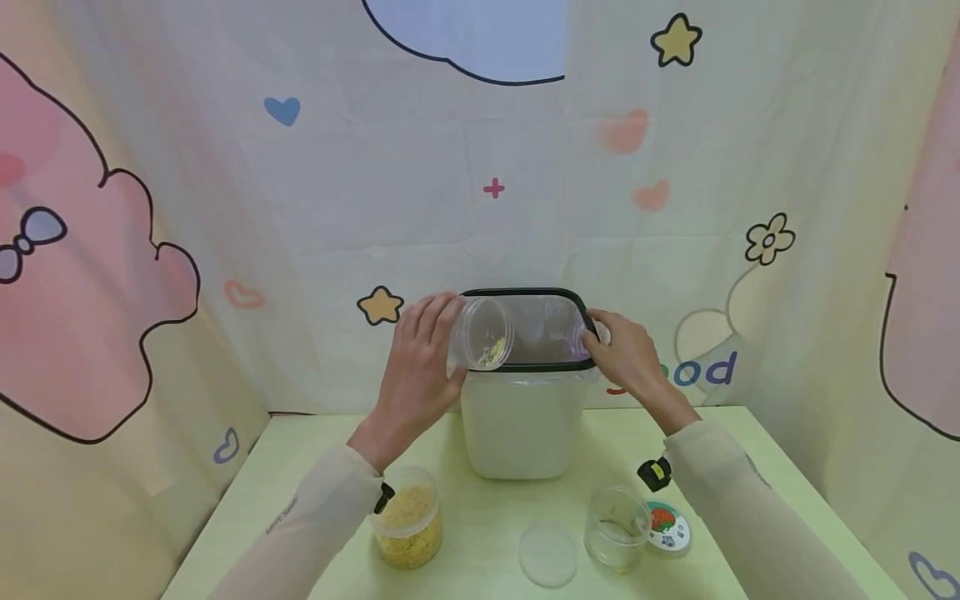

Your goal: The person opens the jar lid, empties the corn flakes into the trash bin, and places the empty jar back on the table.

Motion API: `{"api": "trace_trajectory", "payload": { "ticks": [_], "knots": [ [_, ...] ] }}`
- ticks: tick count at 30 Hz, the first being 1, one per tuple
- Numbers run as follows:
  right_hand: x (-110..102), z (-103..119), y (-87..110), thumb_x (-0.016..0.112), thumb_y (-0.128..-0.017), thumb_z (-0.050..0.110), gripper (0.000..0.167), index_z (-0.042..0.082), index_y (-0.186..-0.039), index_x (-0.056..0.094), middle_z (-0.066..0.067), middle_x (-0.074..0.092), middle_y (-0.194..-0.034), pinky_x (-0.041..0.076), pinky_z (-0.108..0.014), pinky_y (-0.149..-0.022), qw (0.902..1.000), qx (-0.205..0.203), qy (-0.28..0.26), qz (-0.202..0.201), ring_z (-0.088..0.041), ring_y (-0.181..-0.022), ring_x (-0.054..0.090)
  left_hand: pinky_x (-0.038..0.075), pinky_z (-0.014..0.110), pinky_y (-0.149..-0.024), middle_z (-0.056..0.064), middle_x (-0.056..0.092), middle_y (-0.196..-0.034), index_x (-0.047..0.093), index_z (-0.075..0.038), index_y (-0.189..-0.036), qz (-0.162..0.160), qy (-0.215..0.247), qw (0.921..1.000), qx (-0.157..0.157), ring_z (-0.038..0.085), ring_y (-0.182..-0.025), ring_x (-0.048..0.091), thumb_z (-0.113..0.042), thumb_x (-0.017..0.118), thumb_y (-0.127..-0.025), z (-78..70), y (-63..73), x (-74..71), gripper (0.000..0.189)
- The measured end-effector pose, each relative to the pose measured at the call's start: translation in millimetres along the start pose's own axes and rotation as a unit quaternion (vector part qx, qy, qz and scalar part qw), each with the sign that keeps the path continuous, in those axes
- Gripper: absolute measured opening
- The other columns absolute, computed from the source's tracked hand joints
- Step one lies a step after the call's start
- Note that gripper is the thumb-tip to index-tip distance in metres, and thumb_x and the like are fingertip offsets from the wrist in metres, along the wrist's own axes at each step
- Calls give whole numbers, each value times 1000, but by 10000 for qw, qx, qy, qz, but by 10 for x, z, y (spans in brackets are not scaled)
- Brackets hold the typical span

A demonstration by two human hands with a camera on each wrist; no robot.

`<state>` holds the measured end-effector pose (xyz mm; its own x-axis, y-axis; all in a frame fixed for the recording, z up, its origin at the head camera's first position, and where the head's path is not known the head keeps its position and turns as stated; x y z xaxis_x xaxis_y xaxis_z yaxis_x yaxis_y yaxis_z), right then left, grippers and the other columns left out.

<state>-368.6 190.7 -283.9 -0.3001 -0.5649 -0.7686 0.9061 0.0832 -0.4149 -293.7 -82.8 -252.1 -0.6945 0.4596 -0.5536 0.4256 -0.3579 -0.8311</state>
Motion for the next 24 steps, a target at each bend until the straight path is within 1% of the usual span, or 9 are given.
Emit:
{"api": "trace_trajectory", "payload": {
  "ticks": [4,10,17,24],
  "knots": [
    [-18,45,35,51,-98,28,52,8,-146,46,-20,46,-149,36,-59,-111,9999,-128,-10,-32,-42,-138,41,31,45,-117,10,44,-146,38,-7,-144,-4,36,9999,-99,30,-135,39,-13,83,-69,-1,54,-14,87],
    [-59,135,107,55,-97,31,57,11,-148,43,-16,41,-154,31,-59,-114,9990,-430,-45,-125,-40,-142,35,34,46,-115,10,45,-144,40,-7,-143,-169,214,9995,-159,30,-134,40,-11,84,-66,-17,115,-55,88],
    [-105,260,244,57,-96,38,63,12,-151,39,-16,38,-155,30,-61,-114,9956,-870,15,-341,-40,-143,33,36,46,-113,11,46,-143,39,-7,-143,-318,451,9981,-260,30,-133,42,-11,86,-66,-48,205,-106,90],
    [-143,355,407,59,-94,42,68,15,-153,36,-15,34,-158,31,-65,-112,9934,-1074,-31,-393,-40,-146,29,38,47,-111,12,47,-141,38,-6,-144,-346,727,9958,-443,31,-132,43,-13,89,-65,-89,314,-141,94]
  ]
}}
Point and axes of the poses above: each hand's wrist, its own y-axis away from the middle knuckle, its own x-axis out of the palm, z = x × y, the point moved 6 cm from there along -y, towards the middle knuckle
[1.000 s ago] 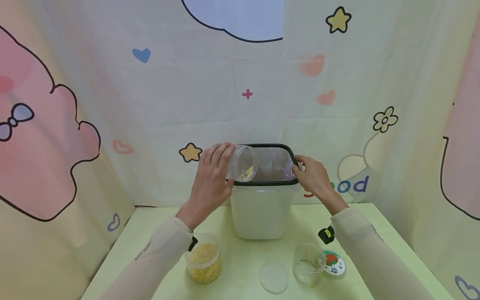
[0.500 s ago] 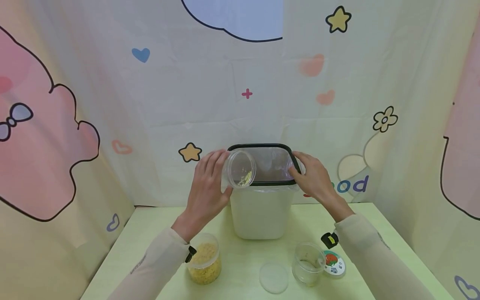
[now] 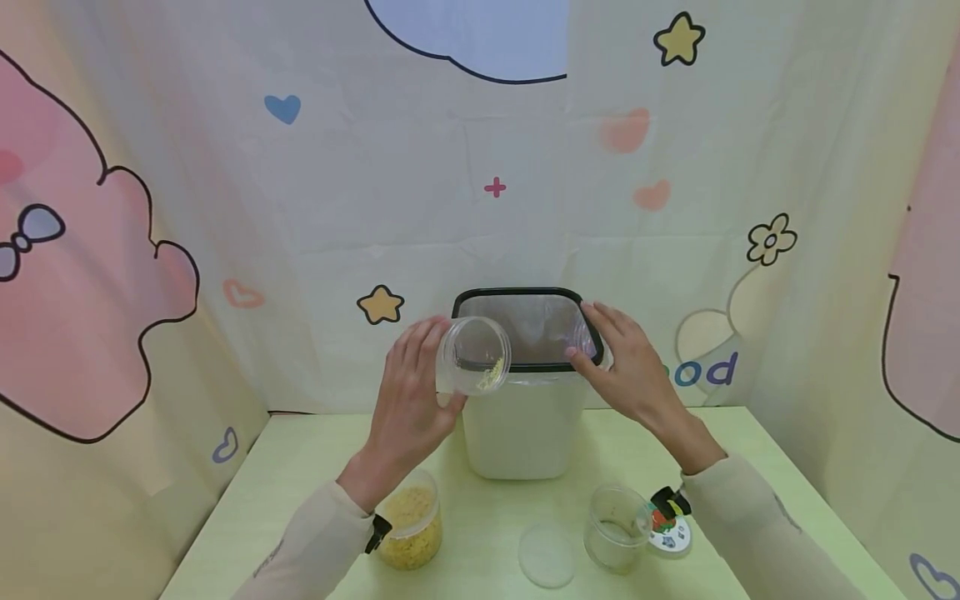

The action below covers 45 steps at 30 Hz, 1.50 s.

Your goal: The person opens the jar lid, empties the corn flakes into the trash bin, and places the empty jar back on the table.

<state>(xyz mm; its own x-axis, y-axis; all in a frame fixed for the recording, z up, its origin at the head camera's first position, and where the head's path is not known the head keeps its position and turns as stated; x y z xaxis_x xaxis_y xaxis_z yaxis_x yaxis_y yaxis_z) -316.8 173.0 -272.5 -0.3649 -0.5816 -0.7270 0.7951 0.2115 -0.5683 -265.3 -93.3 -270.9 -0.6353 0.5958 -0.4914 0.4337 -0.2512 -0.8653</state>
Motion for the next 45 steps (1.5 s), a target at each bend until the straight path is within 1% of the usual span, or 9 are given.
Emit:
{"api": "trace_trajectory", "payload": {
  "ticks": [5,11,15,17,20,22,24,35,45],
  "knots": [
    [-18,73,79,59,-94,45,70,19,-154,33,-13,30,-160,45,-61,-101,9999,-110,68,35,-38,-148,26,40,47,-110,12,48,-141,37,-6,-145,-39,91,9999,-80,31,-131,44,-12,89,-63,-28,77,-5,97],
    [-24,142,156,60,-93,44,71,21,-154,33,-12,30,-161,42,-63,-104,9994,-293,172,21,-38,-149,24,40,46,-110,11,47,-142,37,-6,-145,-26,212,9996,-209,30,-132,44,-13,90,-63,-51,165,4,99],
    [-24,180,223,60,-93,44,71,22,-154,33,-10,29,-161,56,-50,-86,9990,-369,248,2,-38,-149,24,40,47,-110,12,47,-142,36,-6,-146,-21,319,9991,-275,30,-132,44,-14,92,-62,-67,227,5,101],
    [-23,200,259,61,-93,44,71,23,-154,33,-9,30,-161,59,-45,-77,9987,-420,284,-24,-37,-148,25,40,46,-111,11,46,-142,35,-6,-146,19,372,9988,-332,29,-132,44,-13,92,-62,-76,259,10,102],
    [-16,244,318,63,-91,43,71,22,-153,35,-9,31,-161,50,-53,-97,9980,-545,300,-59,-37,-148,26,40,45,-111,10,46,-143,35,-7,-146,83,477,9980,-401,28,-133,43,-13,91,-63,-95,308,15,101],
    [-9,274,358,64,-90,42,72,22,-153,36,-9,33,-160,37,-60,-109,9974,-632,325,-79,-36,-149,26,41,46,-110,10,46,-143,34,-7,-146,133,536,9974,-454,28,-133,43,-14,90,-64,-108,340,20,100],
    [-2,305,399,66,-89,42,72,22,-152,37,-8,34,-160,26,-65,-114,9967,-727,354,-104,-35,-149,25,41,46,-110,10,46,-144,34,-6,-147,158,606,9968,-493,28,-134,42,-15,90,-65,-121,369,20,100],
    [58,408,645,67,-87,44,74,26,-152,38,-7,34,-160,21,-67,-115,9940,-943,551,-94,-34,-149,25,47,48,-105,11,46,-143,34,-7,-147,114,975,9917,-833,27,-131,44,-13,92,-61,-160,549,53,104],
    [125,461,811,69,-85,47,78,28,-153,36,-4,30,-161,21,-68,-114,9913,-1076,757,-9,-36,-149,25,52,46,-100,9,46,-141,33,-9,-150,145,1009,9879,-1168,22,-128,48,-16,93,-60,-155,744,148,108]
  ]
}}
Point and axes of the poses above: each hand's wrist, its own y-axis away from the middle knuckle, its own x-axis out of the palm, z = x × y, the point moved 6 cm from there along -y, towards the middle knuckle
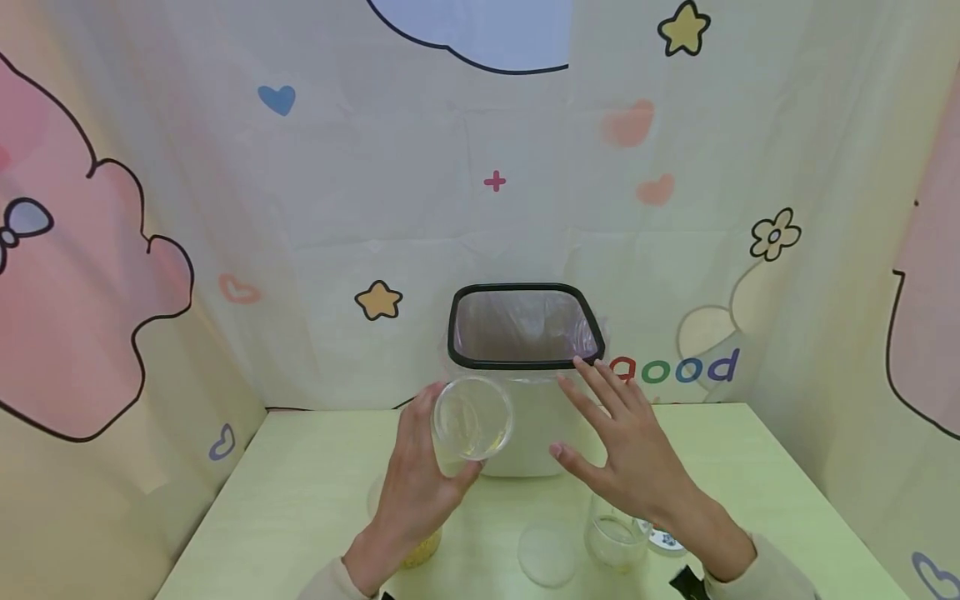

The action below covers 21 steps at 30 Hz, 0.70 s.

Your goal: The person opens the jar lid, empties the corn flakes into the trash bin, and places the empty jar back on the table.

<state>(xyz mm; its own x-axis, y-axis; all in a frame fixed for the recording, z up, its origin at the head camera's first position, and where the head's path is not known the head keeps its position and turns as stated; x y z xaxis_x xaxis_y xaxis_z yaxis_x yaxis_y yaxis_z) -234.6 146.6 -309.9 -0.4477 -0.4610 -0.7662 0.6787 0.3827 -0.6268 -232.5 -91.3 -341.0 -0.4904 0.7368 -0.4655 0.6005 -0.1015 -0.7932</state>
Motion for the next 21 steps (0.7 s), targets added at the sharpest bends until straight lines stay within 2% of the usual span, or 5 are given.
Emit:
{"api": "trace_trajectory", "payload": {
  "ticks": [8,13,21],
  "knots": [
    [74,46,121,67,-86,49,76,27,-152,38,-6,31,-161,19,-68,-115,9999,30,-7,145,-35,-148,27,52,46,-98,5,45,-143,30,-17,-150,227,97,9972,-711,22,-128,51,-22,93,-63,85,213,62,107],
    [91,74,157,68,-86,48,76,27,-152,37,-7,32,-161,21,-69,-113,9999,-15,-48,116,-36,-147,29,52,47,-97,6,47,-141,33,-14,-148,240,89,9956,-896,24,-126,53,-23,93,-62,144,313,86,105],
    [171,92,258,67,-86,50,77,26,-152,37,-5,31,-161,21,-70,-112,9997,43,-91,238,-34,-148,28,53,47,-97,7,48,-140,32,-15,-148,320,224,9925,-1161,25,-126,54,-23,93,-62,196,434,145,106]
  ]
}}
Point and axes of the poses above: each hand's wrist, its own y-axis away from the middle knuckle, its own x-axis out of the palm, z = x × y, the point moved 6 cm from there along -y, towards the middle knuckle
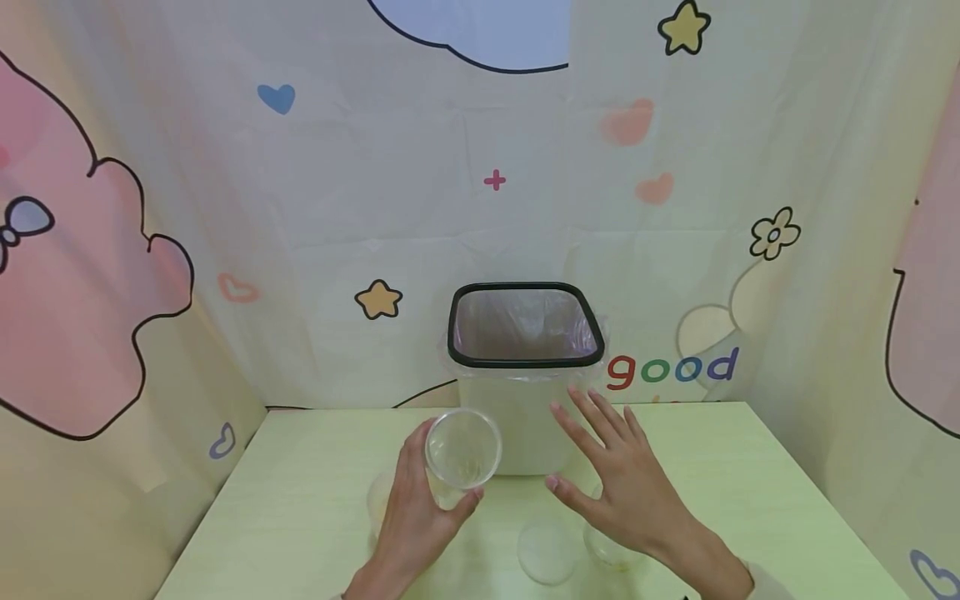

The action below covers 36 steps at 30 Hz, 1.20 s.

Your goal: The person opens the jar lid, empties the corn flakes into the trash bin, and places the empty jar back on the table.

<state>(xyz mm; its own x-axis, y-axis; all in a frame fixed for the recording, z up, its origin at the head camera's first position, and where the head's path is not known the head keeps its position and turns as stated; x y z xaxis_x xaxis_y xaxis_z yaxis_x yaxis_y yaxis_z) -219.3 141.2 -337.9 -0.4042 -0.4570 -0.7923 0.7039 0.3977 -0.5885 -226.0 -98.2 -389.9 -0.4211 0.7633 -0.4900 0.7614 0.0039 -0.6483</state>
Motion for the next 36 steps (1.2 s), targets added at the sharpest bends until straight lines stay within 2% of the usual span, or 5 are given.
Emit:
{"api": "trace_trajectory", "payload": {
  "ticks": [18,25,28,32,36],
  "knots": [
    [235,59,266,65,-87,52,77,31,-153,34,-1,28,-162,15,-58,-120,9998,63,2,193,-30,-149,26,50,48,-100,8,51,-140,30,-14,-147,462,408,9959,-657,24,-124,56,-25,90,-67,102,210,204,101],
    [339,50,350,64,-88,54,77,34,-154,30,2,24,-164,18,-59,-119,9991,202,-20,376,-29,-149,26,49,50,-100,10,52,-138,27,-14,-147,693,466,9918,-972,28,-125,55,-27,89,-68,179,307,307,101],
    [373,45,382,63,-88,54,76,34,-154,30,2,24,-164,16,-57,-120,9989,248,-58,405,-29,-149,26,48,52,-100,11,52,-137,27,-13,-147,786,510,9894,-1110,30,-125,55,-28,89,-68,205,344,338,101],
    [407,42,418,63,-88,54,75,32,-153,33,2,25,-163,4,-45,-125,9991,208,2,366,-29,-148,28,48,51,-100,11,53,-136,28,-12,-146,867,557,9868,-1247,29,-124,55,-29,89,-68,234,387,373,101],
    [438,38,448,63,-88,55,76,33,-154,31,2,26,-163,8,-48,-124,9990,225,56,392,-29,-147,29,49,51,-100,11,54,-135,28,-11,-146,886,568,9858,-1305,29,-124,56,-31,89,-68,267,430,409,101]
  ]
}}
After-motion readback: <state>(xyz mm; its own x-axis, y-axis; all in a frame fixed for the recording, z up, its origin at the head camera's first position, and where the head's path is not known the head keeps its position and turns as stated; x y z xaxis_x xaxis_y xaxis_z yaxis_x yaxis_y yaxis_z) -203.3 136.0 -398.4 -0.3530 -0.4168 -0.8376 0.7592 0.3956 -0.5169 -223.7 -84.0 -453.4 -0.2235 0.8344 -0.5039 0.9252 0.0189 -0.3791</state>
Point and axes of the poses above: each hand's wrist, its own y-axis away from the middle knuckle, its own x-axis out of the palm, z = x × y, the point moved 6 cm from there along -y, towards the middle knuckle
